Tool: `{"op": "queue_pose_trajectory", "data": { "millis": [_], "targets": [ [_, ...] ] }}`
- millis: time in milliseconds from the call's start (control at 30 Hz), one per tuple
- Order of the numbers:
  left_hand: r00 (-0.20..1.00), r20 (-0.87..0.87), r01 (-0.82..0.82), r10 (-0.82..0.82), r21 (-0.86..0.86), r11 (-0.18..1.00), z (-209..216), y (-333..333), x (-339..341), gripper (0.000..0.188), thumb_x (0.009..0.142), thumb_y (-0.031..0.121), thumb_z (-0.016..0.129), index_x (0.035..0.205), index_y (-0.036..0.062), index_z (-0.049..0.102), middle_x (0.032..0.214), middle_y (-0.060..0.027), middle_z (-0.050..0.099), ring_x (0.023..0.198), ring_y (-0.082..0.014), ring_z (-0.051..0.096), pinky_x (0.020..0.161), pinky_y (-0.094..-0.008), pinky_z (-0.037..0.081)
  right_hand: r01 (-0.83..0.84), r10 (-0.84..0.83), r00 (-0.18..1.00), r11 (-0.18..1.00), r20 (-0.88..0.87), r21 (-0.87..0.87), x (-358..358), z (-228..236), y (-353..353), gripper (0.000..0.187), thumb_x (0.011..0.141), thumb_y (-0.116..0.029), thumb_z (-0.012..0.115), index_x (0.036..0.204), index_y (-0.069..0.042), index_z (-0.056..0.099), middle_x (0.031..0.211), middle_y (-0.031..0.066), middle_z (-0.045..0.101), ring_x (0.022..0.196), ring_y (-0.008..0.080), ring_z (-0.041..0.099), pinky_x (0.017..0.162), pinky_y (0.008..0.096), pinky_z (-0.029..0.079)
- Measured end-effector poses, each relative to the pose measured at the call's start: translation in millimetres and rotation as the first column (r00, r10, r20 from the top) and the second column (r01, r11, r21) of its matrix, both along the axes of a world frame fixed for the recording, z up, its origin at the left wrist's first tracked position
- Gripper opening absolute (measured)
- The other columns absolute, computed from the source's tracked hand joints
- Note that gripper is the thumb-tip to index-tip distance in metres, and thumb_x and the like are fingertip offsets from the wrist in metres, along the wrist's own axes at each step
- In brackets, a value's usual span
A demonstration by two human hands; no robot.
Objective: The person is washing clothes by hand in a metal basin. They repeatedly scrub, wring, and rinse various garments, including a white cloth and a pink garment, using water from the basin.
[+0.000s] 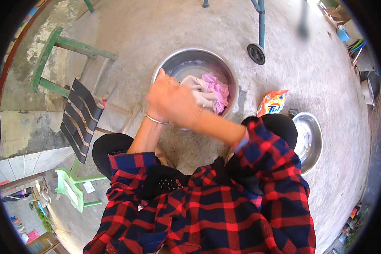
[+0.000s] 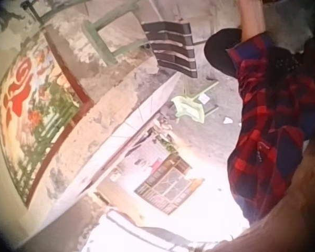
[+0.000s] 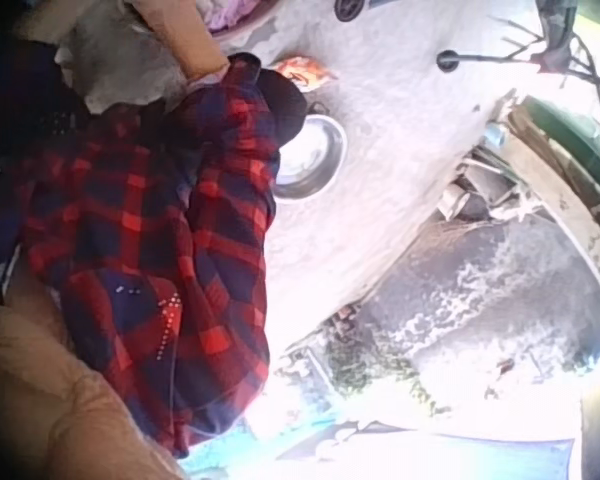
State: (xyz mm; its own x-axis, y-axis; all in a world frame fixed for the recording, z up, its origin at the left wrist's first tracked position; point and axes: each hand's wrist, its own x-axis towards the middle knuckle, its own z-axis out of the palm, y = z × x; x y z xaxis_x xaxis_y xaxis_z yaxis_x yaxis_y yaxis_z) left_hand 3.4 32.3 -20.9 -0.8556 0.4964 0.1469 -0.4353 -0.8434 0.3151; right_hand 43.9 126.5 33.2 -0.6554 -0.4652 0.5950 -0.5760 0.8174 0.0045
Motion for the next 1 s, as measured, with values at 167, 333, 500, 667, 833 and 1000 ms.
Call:
{"op": "queue_pose_trajectory", "data": {
  "millis": [167, 333, 500, 667, 833, 1000],
  "targets": [
    [0.918, 0.309, -0.097, 0.248, -0.432, 0.897, 65.8, 30.0, 17.6, 0.034, 0.098, 0.036, 0.053, 0.103, 0.0028, 0.060, 0.099, -0.0059, 0.064, 0.091, -0.0147, 0.062, 0.082, -0.0311, 0.052, 0.230, -0.086, 0.939, 0.876, 0.334, -0.423, -55.3, 4.2, 47.4, 0.020, 0.087, -0.024, 0.062, 0.079, -0.006, 0.057, 0.074, 0.0121, 0.064, 0.060, 0.0282, 0.063, 0.048, 0.0376, 0.048],
    [0.997, -0.001, -0.052, 0.078, -0.753, 0.656, 63.8, 6.3, 14.3, 0.045, 0.090, 0.039, 0.065, 0.108, -0.0020, 0.064, 0.092, -0.0079, 0.066, 0.083, -0.0153, 0.064, 0.076, -0.0256, 0.051, 0.434, 0.585, 0.713, 0.065, 0.387, -0.898, -73.6, 30.3, 88.2, 0.021, 0.094, -0.025, 0.061, 0.082, -0.008, 0.062, 0.076, 0.0037, 0.066, 0.062, 0.0134, 0.062, 0.054, 0.0310, 0.048],
    [0.998, -0.018, 0.016, -0.064, -0.871, 0.490, 56.9, -12.9, 14.5, 0.039, 0.079, 0.023, 0.072, 0.106, -0.0044, 0.066, 0.099, -0.0099, 0.068, 0.086, -0.0146, 0.064, 0.076, -0.0251, 0.049, 0.473, 0.687, 0.661, -0.070, 0.301, -0.878, -69.3, 39.9, 127.8, 0.017, 0.094, -0.022, 0.061, 0.085, -0.007, 0.064, 0.076, 0.0006, 0.065, 0.066, 0.0092, 0.060, 0.061, 0.0269, 0.050],
    [0.990, 0.090, -0.036, 0.107, -0.575, 0.817, 39.9, -18.9, 4.8, 0.032, 0.073, 0.008, 0.071, 0.103, -0.0018, 0.066, 0.103, -0.0117, 0.068, 0.098, -0.0211, 0.062, 0.094, -0.0353, 0.047, 0.550, 0.499, 0.634, 0.247, 0.591, -0.798, -56.1, 8.8, 154.2, 0.051, 0.083, -0.024, 0.074, 0.121, 0.003, 0.055, 0.110, 0.0137, 0.064, 0.106, 0.0243, 0.059, 0.090, 0.0365, 0.048],
    [0.998, 0.002, -0.039, 0.056, -0.695, 0.718, 42.4, -15.3, 11.7, 0.050, 0.074, -0.001, 0.061, 0.123, -0.0064, 0.054, 0.118, -0.0168, 0.063, 0.108, -0.0270, 0.061, 0.099, -0.0383, 0.048, 0.438, 0.390, 0.443, 0.691, 0.807, -0.574, -51.2, 23.6, 247.4, 0.040, 0.082, -0.018, 0.066, 0.116, 0.002, 0.060, 0.108, 0.0142, 0.067, 0.095, 0.0194, 0.062, 0.080, 0.0304, 0.050],
    [0.983, 0.165, 0.071, 0.074, -0.725, 0.686, 5.1, -18.7, 5.3, 0.055, 0.070, -0.005, 0.057, 0.125, -0.0071, 0.051, 0.122, -0.0191, 0.060, 0.111, -0.0303, 0.060, 0.100, -0.0397, 0.048, 0.576, -0.362, 0.282, 0.805, 0.888, 0.145, -24.3, -23.4, 426.0, 0.014, 0.076, -0.010, 0.064, 0.079, 0.001, 0.071, 0.070, 0.0118, 0.068, 0.061, 0.0175, 0.065, 0.053, 0.0293, 0.054]
  ]
}}
